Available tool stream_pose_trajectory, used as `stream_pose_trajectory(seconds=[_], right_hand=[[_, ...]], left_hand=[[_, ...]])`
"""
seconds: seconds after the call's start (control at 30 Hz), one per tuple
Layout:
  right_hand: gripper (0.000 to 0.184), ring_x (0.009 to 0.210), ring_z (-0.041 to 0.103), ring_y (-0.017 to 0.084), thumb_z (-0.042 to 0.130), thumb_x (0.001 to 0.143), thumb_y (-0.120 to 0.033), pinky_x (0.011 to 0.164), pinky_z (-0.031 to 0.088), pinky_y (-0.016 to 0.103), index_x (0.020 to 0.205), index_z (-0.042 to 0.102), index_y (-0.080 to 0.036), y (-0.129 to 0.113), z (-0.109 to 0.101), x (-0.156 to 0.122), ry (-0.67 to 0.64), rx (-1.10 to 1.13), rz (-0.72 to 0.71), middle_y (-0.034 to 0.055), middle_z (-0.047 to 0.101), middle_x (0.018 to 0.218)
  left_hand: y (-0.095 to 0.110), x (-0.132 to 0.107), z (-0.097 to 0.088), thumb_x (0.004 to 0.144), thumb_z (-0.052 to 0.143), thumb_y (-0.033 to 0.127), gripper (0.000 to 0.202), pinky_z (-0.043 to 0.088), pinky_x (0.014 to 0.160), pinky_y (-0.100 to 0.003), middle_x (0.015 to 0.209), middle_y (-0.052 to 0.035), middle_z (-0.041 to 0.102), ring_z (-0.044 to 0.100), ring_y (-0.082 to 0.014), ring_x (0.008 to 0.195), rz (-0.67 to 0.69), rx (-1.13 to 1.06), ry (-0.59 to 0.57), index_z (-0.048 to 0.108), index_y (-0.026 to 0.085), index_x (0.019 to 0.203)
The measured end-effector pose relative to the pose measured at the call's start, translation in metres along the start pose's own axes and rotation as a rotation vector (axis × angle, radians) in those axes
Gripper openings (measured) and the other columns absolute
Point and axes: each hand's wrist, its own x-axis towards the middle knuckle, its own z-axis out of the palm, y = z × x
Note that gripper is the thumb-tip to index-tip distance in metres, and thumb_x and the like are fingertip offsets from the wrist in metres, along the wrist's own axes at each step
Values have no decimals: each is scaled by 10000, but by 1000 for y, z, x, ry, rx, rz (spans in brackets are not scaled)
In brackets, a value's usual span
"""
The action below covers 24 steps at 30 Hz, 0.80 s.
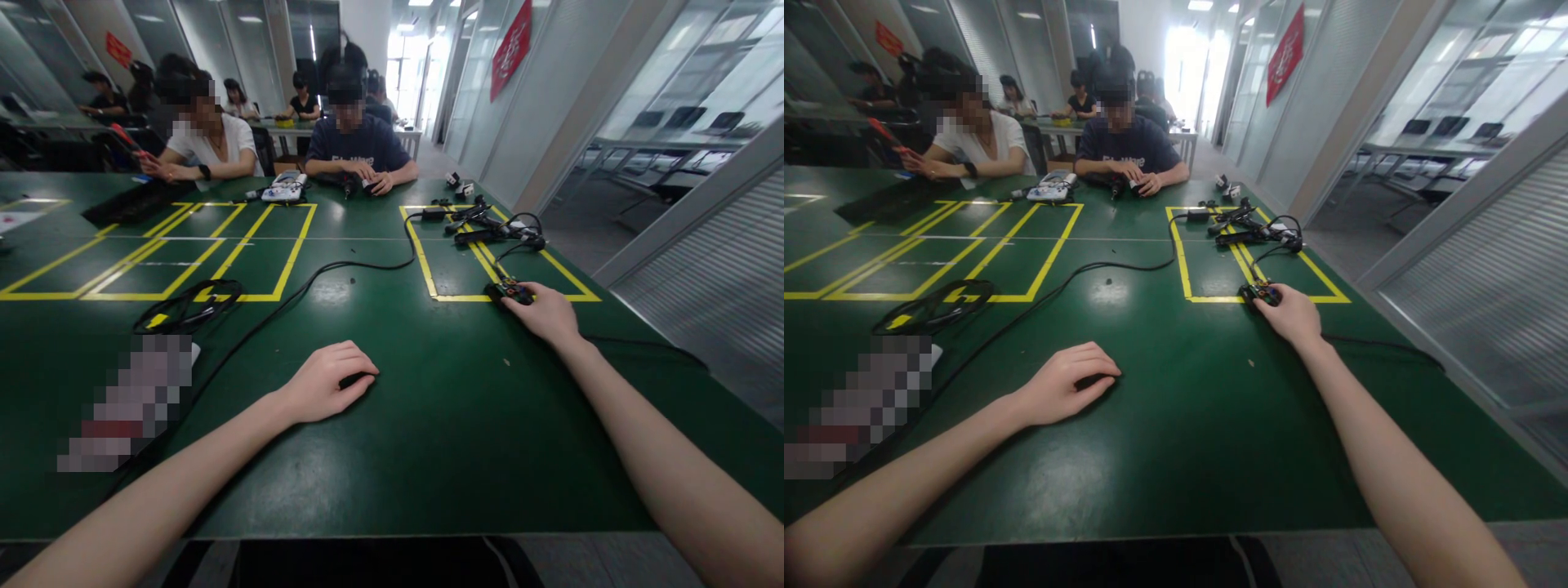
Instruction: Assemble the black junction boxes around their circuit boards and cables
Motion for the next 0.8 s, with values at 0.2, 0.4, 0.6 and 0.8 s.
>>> stream_pose_trajectory(seconds=[0.2,0.4,0.6,0.8], right_hand=[[387,1030,760,334,736,875,-386,856,617,445,1220,749,-212,-83,8,-48,-127,211,-349,119,793,1165],[414,925,763,212,766,880,-269,796,596,301,1285,703,-213,-134,-4,-112,-470,547,-1030,65,778,1088],[379,870,751,189,737,891,-261,689,570,261,1264,696,-208,-140,-4,-126,-467,599,-1119,62,762,1066],[383,934,758,201,717,921,-246,781,605,291,1300,668,-218,-138,-2,-120,-400,674,-1069,79,764,1103]], left_hand=[[-1,0,-1,1029,572,205,178,595,837,-345,1009,-72,789,721,-207,931,-4,8,9,739,191,1091],[3,2,0,965,701,301,205,583,847,-371,1051,-111,751,695,-232,971,57,27,186,712,178,1128],[5,0,3,889,785,486,414,568,764,-367,920,-80,744,675,-228,829,67,23,22,686,174,1143],[5,-1,3,874,789,417,512,588,949,-459,1129,-111,752,642,-301,1103,-51,59,-2,647,217,1324]])
